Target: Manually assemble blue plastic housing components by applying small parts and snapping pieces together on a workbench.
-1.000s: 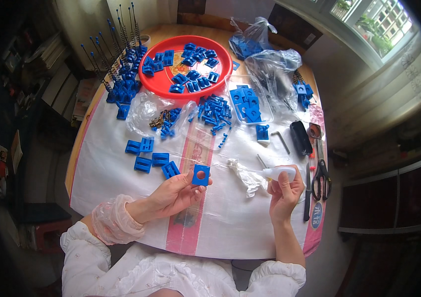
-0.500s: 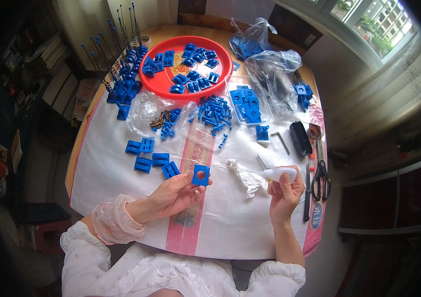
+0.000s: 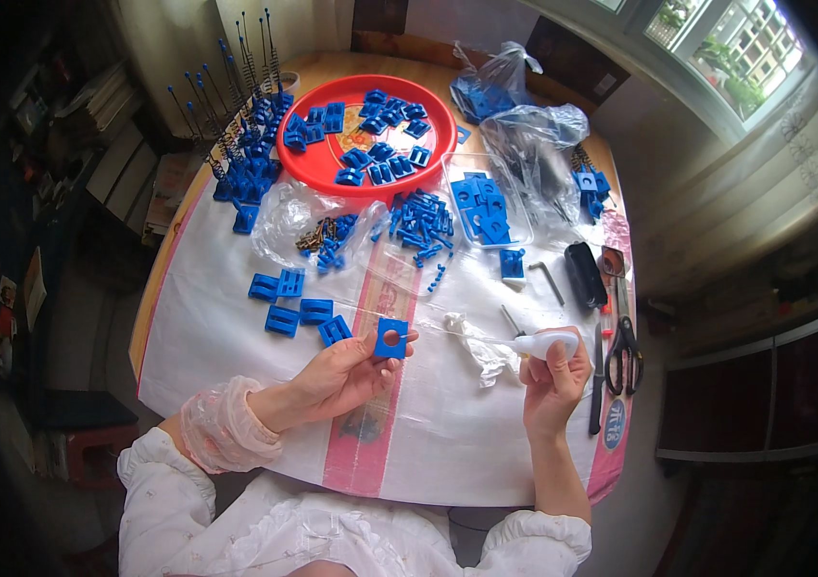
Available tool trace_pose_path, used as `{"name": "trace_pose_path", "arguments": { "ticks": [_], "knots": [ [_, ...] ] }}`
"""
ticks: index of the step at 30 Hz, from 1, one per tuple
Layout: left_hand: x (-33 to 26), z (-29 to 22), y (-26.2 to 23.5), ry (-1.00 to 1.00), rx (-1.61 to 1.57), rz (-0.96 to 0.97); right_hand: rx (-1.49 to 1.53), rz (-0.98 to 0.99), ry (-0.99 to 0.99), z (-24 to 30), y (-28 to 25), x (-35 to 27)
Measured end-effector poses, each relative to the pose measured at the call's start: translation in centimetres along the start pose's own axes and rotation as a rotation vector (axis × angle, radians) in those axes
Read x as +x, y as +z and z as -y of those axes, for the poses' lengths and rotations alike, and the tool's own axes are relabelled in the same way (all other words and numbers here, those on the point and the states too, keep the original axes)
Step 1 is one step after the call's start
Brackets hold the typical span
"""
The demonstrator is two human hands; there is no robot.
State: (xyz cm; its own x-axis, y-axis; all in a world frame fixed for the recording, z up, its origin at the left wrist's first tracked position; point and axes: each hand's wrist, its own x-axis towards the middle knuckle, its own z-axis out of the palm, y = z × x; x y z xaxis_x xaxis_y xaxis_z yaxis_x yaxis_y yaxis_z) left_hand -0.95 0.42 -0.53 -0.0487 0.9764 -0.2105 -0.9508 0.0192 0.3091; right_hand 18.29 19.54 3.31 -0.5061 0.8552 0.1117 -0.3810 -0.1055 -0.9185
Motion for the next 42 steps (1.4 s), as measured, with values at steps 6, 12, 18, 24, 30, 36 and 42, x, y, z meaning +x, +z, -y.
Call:
{"name": "trace_pose_path", "arguments": {
  "ticks": [6, 12, 18, 24, 30, 36, 42],
  "knots": [
    [-0.02, 0.01, 0.09, 0.024, -0.022, 0.018, 0.009, 0.066, 0.009, 0.09, -0.49, -0.07],
    [0.04, 0.04, -0.11, 0.038, -0.02, 0.019, -0.017, -0.001, -0.016, 0.22, 0.3, -0.14],
    [-0.13, -0.25, 0.27, 0.063, 0.018, -0.008, -0.036, 0.033, -0.017, 0.12, 0.07, -0.1],
    [-0.14, -0.27, 0.25, 0.061, 0.025, -0.012, -0.047, 0.044, -0.01, 0.03, 0.06, -0.06],
    [0.03, -0.09, -0.19, 0.061, 0.002, 0.004, -0.061, 0.072, -0.01, -0.11, -0.09, -0.11],
    [0.04, -0.13, 0.0, 0.062, -0.004, 0.001, -0.076, 0.09, -0.013, -0.19, -0.33, -0.16],
    [-0.02, -0.23, 0.24, 0.066, 0.0, -0.005, -0.082, 0.087, -0.004, -0.14, -0.12, -0.16]
  ]
}}
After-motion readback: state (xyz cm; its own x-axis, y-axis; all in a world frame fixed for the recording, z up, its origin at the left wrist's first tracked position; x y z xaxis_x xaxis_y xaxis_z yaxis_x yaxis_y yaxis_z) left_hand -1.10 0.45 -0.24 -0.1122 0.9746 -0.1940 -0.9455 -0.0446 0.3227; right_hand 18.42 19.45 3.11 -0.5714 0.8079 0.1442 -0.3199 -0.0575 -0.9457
